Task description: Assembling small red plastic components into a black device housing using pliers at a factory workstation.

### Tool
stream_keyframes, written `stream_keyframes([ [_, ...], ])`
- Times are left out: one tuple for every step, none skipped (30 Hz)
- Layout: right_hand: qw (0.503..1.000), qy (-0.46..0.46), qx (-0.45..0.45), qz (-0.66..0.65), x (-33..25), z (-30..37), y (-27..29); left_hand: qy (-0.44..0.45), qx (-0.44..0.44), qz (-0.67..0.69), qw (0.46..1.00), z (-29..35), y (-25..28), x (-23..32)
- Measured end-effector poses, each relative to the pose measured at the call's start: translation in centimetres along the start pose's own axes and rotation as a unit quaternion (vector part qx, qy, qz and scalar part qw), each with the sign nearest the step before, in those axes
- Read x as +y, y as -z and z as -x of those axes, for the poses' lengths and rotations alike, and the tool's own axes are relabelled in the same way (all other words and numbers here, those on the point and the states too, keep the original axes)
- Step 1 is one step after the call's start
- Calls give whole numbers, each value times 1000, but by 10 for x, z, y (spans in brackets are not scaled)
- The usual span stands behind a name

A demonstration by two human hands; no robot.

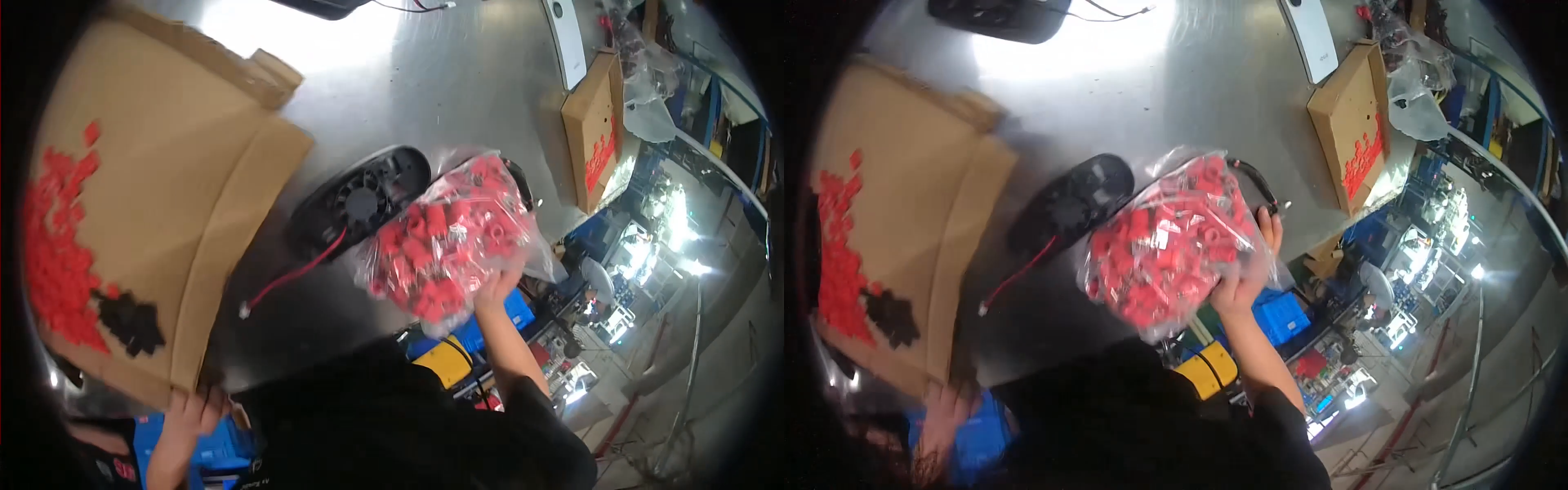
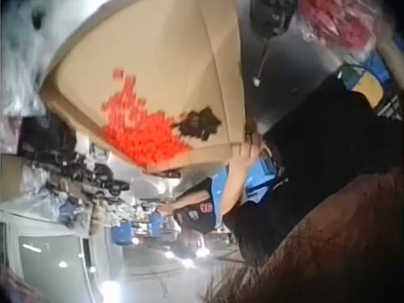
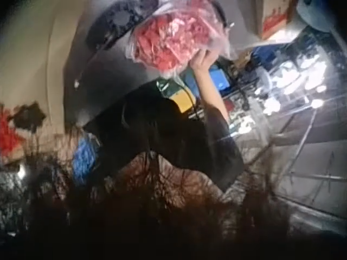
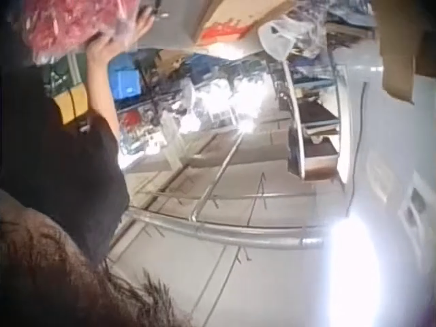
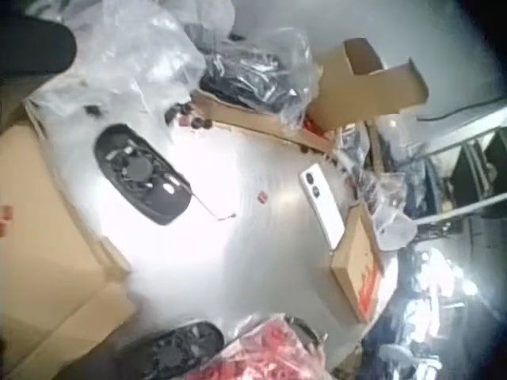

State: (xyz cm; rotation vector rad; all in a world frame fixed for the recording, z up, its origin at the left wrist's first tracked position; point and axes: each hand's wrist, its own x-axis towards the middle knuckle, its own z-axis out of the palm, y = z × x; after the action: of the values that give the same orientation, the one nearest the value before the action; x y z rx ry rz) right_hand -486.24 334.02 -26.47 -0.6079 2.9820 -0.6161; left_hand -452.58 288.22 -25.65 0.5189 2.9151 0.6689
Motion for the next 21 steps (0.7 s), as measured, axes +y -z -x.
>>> stream_keyframes([
  [1000, 27, -7, -10, -10, -15, -1, 10, 3, -1, 1000, -7, -10, 0],
  [998, 18, 26, -62, -10, -13, -5, 15, 10, 0, 1000, -13, -15, 3],
  [996, -41, 37, -65, -2, 2, -1, 20, 19, 3, 1000, -14, -13, 6],
  [991, -95, 53, -76, 7, 14, -1, 26, 28, -1, 999, -13, -10, 8],
  [993, -66, 43, -92, -4, 5, -6, 40, 40, -15, 998, -11, -11, 9],
  [991, -53, 66, -108, -1, 3, -6, 49, 55, -42, 996, -15, -4, 14],
  [989, -20, 75, -129, 5, 0, -4, 47, 67, -72, 994, -20, 5, 15],
  [987, 18, 74, -144, 6, 2, -8, 74, 18, -65, 995, -19, 4, 15],
  [983, 22, 75, -164, -1, 2, -9, 105, -30, -52, 993, -17, 3, 18],
  [983, 30, 78, -161, -4, 0, -9, 113, -68, -51, 990, -4, 5, 12],
  [984, 44, 83, -155, -9, -1, -9, 102, 40, -45, 993, -3, -6, 13],
  [982, 93, 82, -144, -8, -2, -9, 86, 149, -47, 984, -10, -16, 13],
  [976, 141, 92, -140, -6, -4, -15, 85, 183, -78, 976, -13, -19, 10],
  [973, 175, 99, -115, -2, 1, -5, 74, 216, -88, 970, -22, -28, 10],
  [963, 185, 113, -158, -1, 10, -4, 102, 262, -109, 954, -17, -26, 25],
  [956, 197, 106, -191, 1, 9, -2, 127, 314, -134, 931, -18, -29, 41],
  [947, 208, 106, -219, 8, 5, 0, 132, 362, -118, 915, -26, -46, 60],
  [935, 237, 115, -236, 13, -4, 3, 129, 408, -108, 897, -40, -54, 79],
  [926, 254, 100, -261, 8, -12, 9, 99, 417, -116, 896, -70, -49, 108],
  [916, 273, 81, -282, 1, -23, 21, 70, 426, -121, 894, -110, -42, 142],
  [909, 326, 135, -223, -1, -44, 25, 54, 437, -100, 892, -143, -38, 160],
])
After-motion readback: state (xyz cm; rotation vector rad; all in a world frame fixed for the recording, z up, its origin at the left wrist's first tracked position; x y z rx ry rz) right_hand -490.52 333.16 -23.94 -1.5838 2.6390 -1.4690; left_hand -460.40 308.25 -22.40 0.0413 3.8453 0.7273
